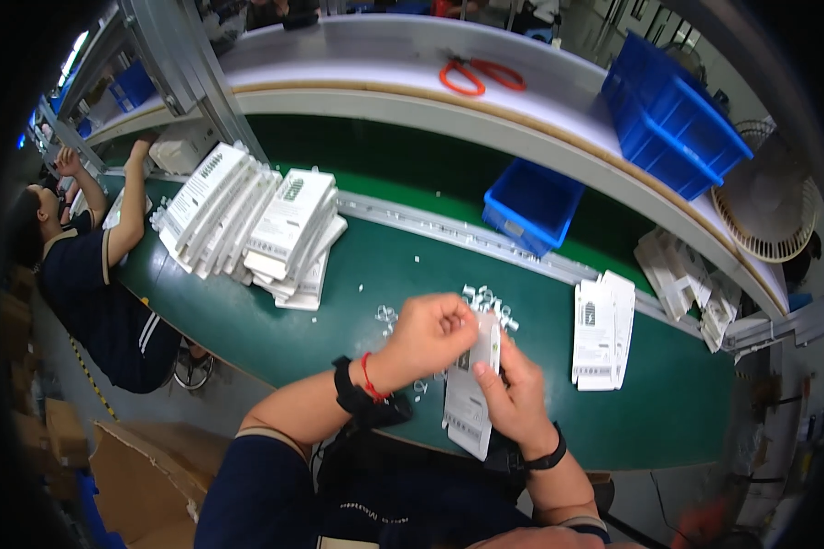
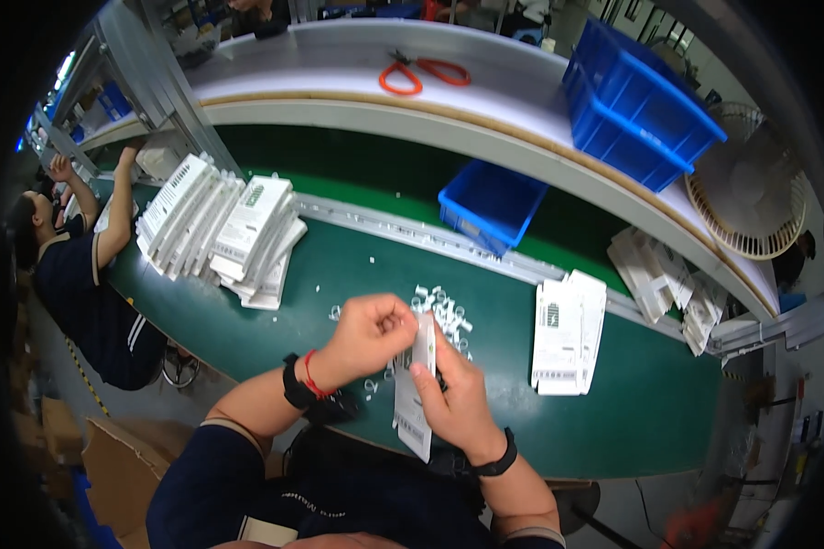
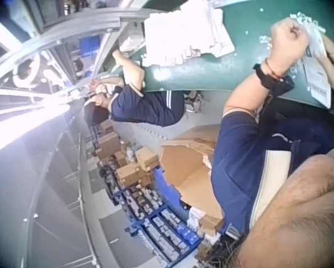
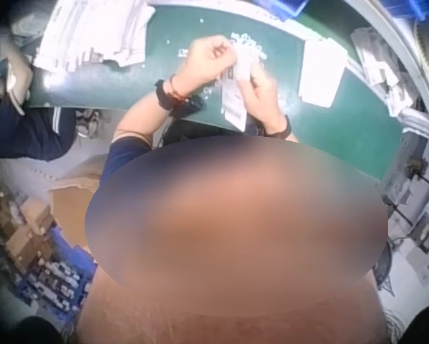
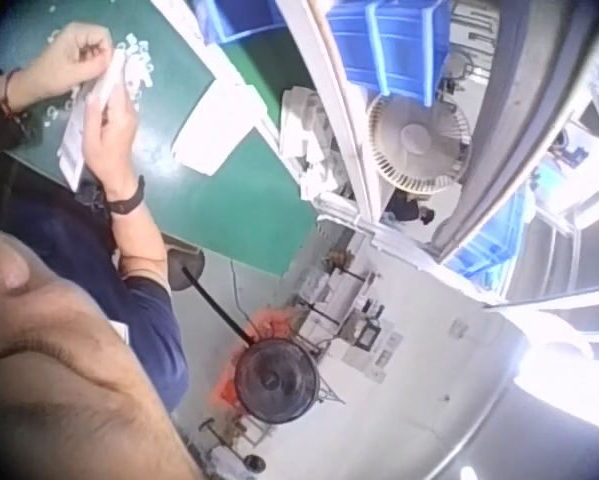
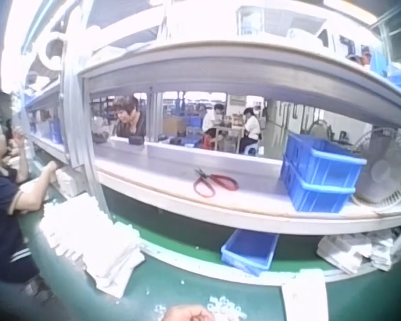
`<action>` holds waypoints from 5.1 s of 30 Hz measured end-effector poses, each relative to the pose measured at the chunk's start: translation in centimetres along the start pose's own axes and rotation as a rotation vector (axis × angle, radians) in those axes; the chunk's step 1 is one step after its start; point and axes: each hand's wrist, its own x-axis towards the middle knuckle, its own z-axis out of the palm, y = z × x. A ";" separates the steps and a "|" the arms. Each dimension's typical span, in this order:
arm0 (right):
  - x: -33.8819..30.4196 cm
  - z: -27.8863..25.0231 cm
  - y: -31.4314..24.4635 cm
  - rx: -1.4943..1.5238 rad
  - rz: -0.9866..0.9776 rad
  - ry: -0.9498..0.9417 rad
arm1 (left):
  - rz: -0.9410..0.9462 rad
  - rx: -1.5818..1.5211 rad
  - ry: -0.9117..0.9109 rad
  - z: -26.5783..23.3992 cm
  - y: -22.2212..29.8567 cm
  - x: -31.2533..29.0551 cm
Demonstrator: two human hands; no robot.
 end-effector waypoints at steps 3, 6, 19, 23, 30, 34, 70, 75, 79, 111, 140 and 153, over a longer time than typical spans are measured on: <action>-0.2 0.5 0.5 0.025 -0.030 0.005 | 0.356 0.369 0.159 0.5 0.5 -0.4; -0.7 0.8 0.3 0.033 -0.004 0.023 | 0.031 -0.158 0.116 1.2 -0.4 -0.7; -0.5 0.6 0.3 0.039 -0.010 0.038 | -0.249 -0.369 -0.140 -0.6 0.6 0.2; -0.5 0.6 0.1 0.040 -0.001 0.014 | -0.144 -0.261 -0.087 -0.2 0.6 -0.1; -0.3 0.7 0.0 -0.071 -0.140 0.030 | -0.055 -0.162 0.020 0.2 0.5 -0.4; -0.7 0.9 -0.9 0.153 0.078 0.064 | -0.172 -0.288 -0.091 -0.2 0.1 -0.3; -0.4 -0.7 1.9 0.734 0.244 0.378 | -0.043 -0.299 -0.391 0.2 1.3 -0.6; 0.2 -0.4 1.4 0.831 0.330 0.359 | 0.108 -0.222 -0.185 -0.7 0.5 0.0; -0.6 -0.8 2.4 0.998 0.387 0.104 | 0.200 -0.325 0.122 -0.7 0.4 0.4; -0.9 -0.4 0.8 0.476 0.289 -0.146 | -0.071 -0.882 -0.721 -0.7 0.7 0.0; -1.1 -1.4 1.2 0.516 0.180 0.063 | 0.102 -0.194 -0.524 -0.9 0.7 -1.3; -1.0 -1.5 1.1 0.514 0.186 -0.018 | 0.134 -0.166 -0.493 -1.9 0.3 -0.9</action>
